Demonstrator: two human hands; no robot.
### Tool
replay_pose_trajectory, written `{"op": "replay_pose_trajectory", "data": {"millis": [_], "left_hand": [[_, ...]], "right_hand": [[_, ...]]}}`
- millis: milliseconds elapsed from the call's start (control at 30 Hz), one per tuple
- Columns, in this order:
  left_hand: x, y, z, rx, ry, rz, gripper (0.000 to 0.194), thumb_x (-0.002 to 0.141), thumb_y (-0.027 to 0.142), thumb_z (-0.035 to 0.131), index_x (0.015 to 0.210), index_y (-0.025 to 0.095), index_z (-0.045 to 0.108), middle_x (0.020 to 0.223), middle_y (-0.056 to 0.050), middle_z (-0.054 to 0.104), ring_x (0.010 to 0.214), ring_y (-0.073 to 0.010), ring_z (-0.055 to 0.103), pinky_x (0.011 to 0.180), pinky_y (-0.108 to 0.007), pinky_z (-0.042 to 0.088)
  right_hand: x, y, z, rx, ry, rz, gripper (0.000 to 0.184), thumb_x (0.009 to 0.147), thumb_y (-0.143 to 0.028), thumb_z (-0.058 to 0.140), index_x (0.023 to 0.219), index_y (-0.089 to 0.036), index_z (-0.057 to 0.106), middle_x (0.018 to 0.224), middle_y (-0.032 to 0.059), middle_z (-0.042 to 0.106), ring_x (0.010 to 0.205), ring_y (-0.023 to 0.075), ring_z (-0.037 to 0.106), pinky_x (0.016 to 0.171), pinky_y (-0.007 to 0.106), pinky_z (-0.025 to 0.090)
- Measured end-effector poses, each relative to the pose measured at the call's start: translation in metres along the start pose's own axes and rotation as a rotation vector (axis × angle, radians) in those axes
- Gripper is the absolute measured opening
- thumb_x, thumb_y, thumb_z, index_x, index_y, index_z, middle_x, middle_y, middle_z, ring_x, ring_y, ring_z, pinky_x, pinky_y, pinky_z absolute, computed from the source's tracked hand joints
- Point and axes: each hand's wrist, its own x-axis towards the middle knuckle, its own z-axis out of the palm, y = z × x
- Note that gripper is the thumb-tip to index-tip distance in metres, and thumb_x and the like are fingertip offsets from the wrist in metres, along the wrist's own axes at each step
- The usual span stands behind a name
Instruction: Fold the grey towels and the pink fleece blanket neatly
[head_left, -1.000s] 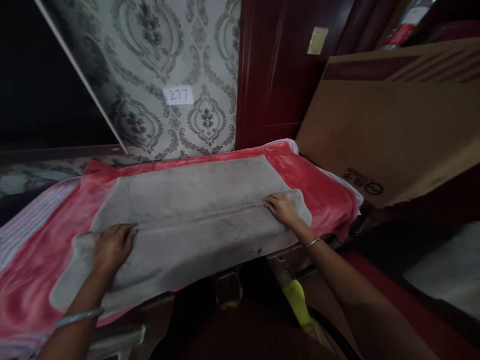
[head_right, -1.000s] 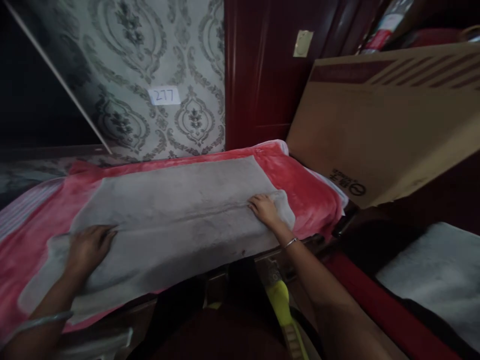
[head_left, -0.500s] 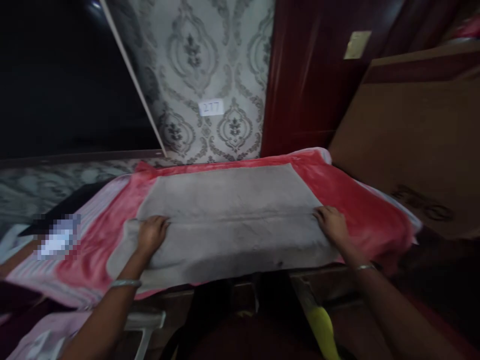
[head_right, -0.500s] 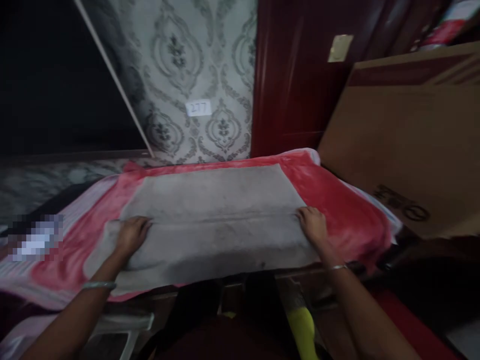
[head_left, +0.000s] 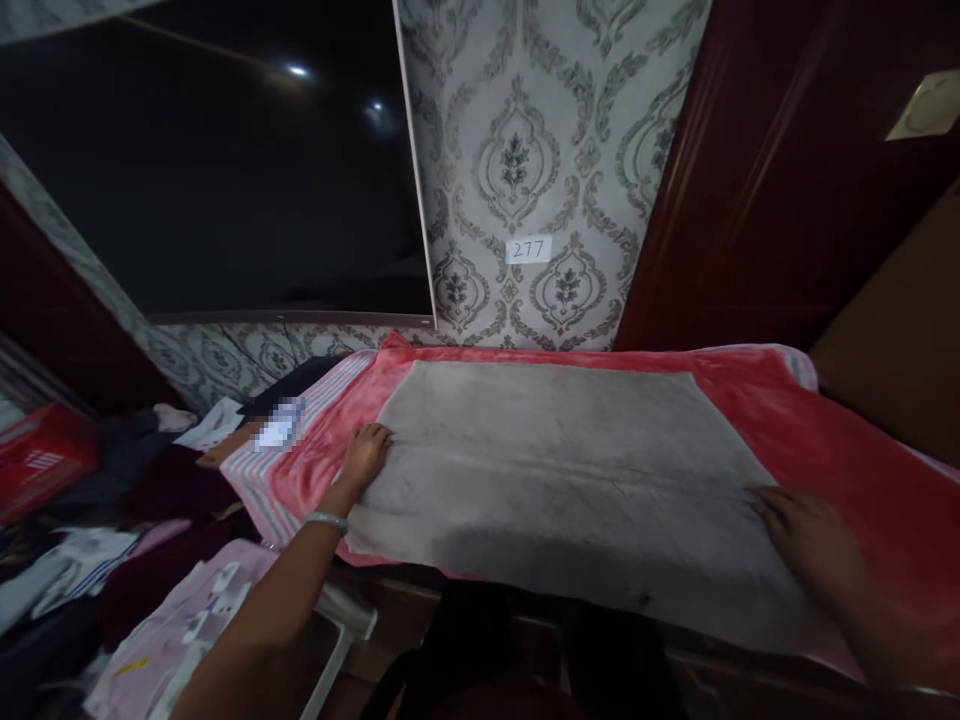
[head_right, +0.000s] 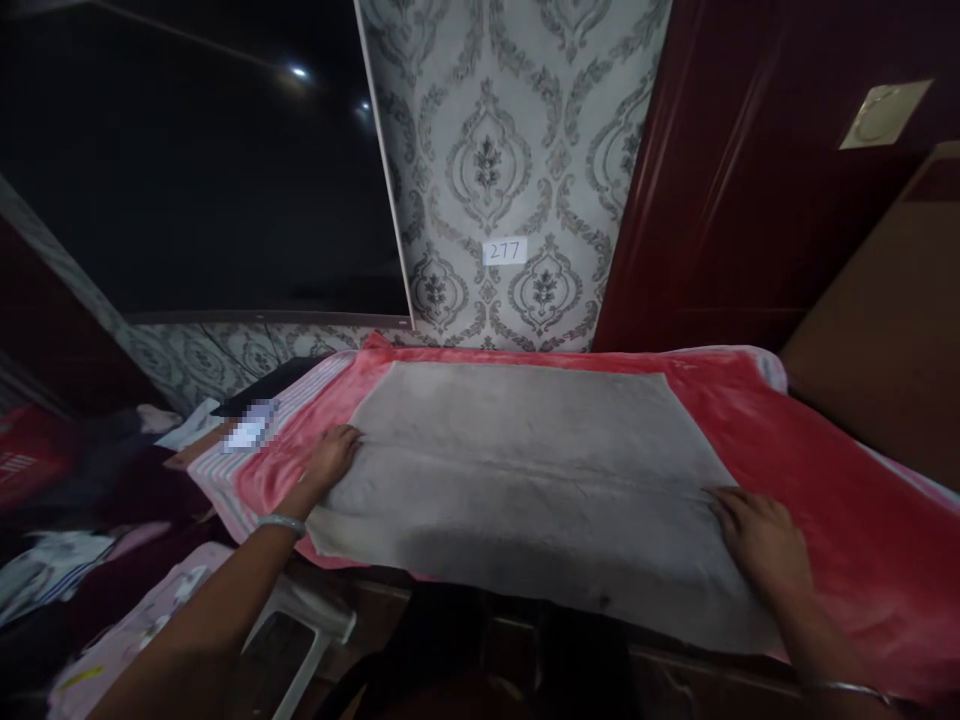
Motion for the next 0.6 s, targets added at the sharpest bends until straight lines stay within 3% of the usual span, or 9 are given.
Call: {"op": "replay_pose_trajectory", "data": {"millis": [100,367,600], "left_hand": [[-0.001,0.001,0.002,-0.002,0.024,-0.023,0.029,0.094,0.019,0.048,0.110,0.017,0.072,0.118,-0.016,0.072,0.116,-0.0306,0.063,0.100,-0.045,0.045],[0.000,-0.002,0.005,-0.003,0.089,-0.061,0.030,0.094,0.022,0.045,0.105,0.017,0.073,0.114,-0.017,0.074,0.111,-0.0319,0.065,0.098,-0.046,0.046],[0.002,-0.003,0.003,0.076,0.140,-0.081,0.034,0.094,0.024,0.039,0.103,0.015,0.071,0.106,-0.019,0.074,0.105,-0.0326,0.066,0.092,-0.046,0.047]], "right_hand": [[0.000,0.001,0.002,0.005,-0.008,0.009,0.033,0.082,-0.052,0.042,0.076,-0.032,0.068,0.097,0.0166,0.072,0.098,0.0446,0.064,0.087,0.063,0.052],[-0.004,0.013,0.014,-0.089,0.066,-0.053,0.042,0.089,-0.048,0.039,0.088,-0.021,0.070,0.098,0.0146,0.073,0.093,0.0336,0.063,0.084,0.050,0.052],[-0.004,-0.004,0.004,-0.224,0.089,0.008,0.035,0.095,-0.032,0.040,0.090,-0.018,0.071,0.094,0.0156,0.072,0.094,0.0312,0.062,0.083,0.044,0.047]]}}
